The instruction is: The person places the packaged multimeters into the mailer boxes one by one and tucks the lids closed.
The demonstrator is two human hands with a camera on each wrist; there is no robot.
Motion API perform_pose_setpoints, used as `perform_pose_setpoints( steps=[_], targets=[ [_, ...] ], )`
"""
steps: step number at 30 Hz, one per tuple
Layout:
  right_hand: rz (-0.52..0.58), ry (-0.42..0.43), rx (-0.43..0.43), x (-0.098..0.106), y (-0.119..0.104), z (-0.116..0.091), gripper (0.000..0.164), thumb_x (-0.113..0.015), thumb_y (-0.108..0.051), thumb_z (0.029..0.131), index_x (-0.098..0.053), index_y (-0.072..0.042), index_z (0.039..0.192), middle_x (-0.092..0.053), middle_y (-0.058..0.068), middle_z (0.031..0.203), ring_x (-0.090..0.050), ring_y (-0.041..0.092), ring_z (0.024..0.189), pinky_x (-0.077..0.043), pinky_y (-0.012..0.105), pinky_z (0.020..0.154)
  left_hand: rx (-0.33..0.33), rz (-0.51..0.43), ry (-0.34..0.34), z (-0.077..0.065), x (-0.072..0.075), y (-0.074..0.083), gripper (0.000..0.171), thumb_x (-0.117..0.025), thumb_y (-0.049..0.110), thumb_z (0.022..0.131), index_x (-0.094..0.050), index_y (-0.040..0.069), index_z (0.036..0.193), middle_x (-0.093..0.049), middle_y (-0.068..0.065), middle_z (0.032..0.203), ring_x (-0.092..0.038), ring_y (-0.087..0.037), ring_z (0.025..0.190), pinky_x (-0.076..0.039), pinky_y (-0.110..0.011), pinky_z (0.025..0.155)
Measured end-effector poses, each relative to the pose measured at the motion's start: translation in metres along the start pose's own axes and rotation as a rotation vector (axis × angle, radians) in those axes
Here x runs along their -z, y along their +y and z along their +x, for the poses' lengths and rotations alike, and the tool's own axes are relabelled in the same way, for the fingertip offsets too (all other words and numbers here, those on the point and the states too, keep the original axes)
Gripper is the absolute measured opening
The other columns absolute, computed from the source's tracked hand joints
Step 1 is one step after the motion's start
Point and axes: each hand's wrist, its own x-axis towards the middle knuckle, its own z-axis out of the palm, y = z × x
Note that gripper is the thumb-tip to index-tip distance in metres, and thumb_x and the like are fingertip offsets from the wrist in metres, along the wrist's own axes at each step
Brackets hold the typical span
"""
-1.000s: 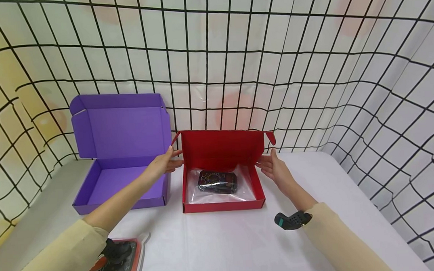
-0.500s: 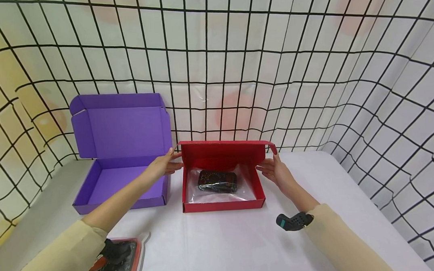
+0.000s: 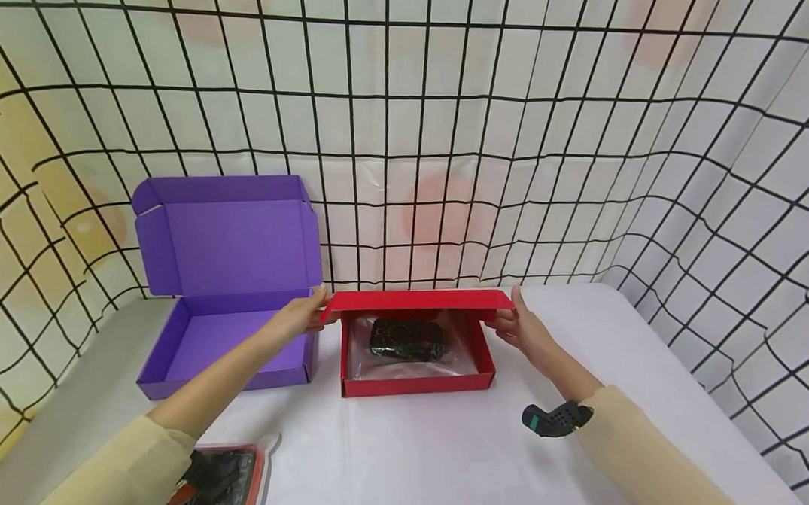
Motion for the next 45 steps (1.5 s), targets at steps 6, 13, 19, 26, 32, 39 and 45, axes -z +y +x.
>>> perform_pose_setpoints(
  steps=[6,13,19,26,32,39,45],
  targets=[
    [-0.004,0.024,-0.022,-0.001,-0.002,-0.007,0.082,-0.018,-0.060,0.093,-0.022,0.007,0.141,-0.050,0.014,0.131,-0.057,0.008,0.106,-0.039,0.032,0.099,0.055,0.142,-0.002,-0.005,-0.003,0.000,0.057,-0.030,0.045,0.099,-0.059,-0.003,0.107,-0.060,-0.013,0.086,-0.057,-0.025,0.084,-0.045,-0.035,0.085],
    [-0.031,0.068,-0.049,0.000,-0.012,-0.018,0.080,-0.029,-0.058,0.093,-0.032,0.009,0.137,-0.052,0.006,0.124,-0.055,0.001,0.096,-0.041,0.028,0.096,0.067,0.164,0.009,-0.013,-0.007,0.000,0.058,-0.033,0.046,0.097,-0.057,-0.001,0.121,-0.060,-0.014,0.108,-0.055,-0.027,0.099,-0.044,-0.042,0.091],
    [-0.162,0.083,-0.096,-0.007,-0.003,-0.029,0.072,-0.040,-0.052,0.093,-0.040,0.007,0.135,-0.057,0.013,0.122,-0.045,0.026,0.117,-0.040,0.042,0.100,0.140,0.164,-0.003,-0.019,-0.018,-0.002,0.059,-0.041,0.048,0.093,-0.053,0.003,0.129,-0.060,-0.012,0.114,-0.050,-0.029,0.111,-0.039,-0.047,0.097],
    [-0.214,0.093,-0.083,-0.015,0.010,-0.039,0.064,-0.045,-0.047,0.094,-0.040,0.000,0.138,-0.052,0.018,0.130,-0.039,0.035,0.125,-0.036,0.052,0.100,0.108,0.195,-0.036,-0.026,-0.030,-0.006,0.062,-0.046,0.039,0.094,-0.036,-0.002,0.139,-0.049,-0.017,0.132,-0.043,-0.032,0.123,-0.034,-0.049,0.102],
    [-0.318,0.127,-0.042,-0.020,0.015,-0.042,0.058,-0.048,-0.043,0.094,-0.044,-0.003,0.136,-0.051,0.019,0.132,-0.039,0.037,0.127,-0.038,0.050,0.099,0.121,0.219,-0.048,-0.031,-0.037,-0.013,0.063,-0.046,0.036,0.094,-0.026,0.001,0.144,-0.031,-0.019,0.146,-0.029,-0.034,0.134,-0.027,-0.052,0.106],
    [-0.421,0.159,0.054,-0.027,0.029,-0.044,0.051,-0.052,-0.035,0.093,-0.049,-0.001,0.132,-0.045,0.024,0.135,-0.033,0.039,0.131,-0.053,0.027,0.079,0.132,0.237,-0.087,-0.033,-0.046,-0.020,0.064,-0.045,0.029,0.096,-0.017,-0.002,0.145,-0.017,-0.020,0.151,-0.016,-0.035,0.139,-0.021,-0.053,0.109],
    [-0.441,0.184,0.055,-0.031,0.031,-0.047,0.052,-0.053,-0.036,0.093,-0.049,-0.003,0.132,-0.057,0.024,0.120,-0.051,0.037,0.113,-0.049,0.017,0.070,0.102,0.263,-0.076,-0.035,-0.051,-0.020,0.065,-0.045,0.025,0.096,-0.015,-0.006,0.144,-0.029,-0.021,0.146,-0.033,-0.035,0.131,-0.031,-0.050,0.104]
  ],
)
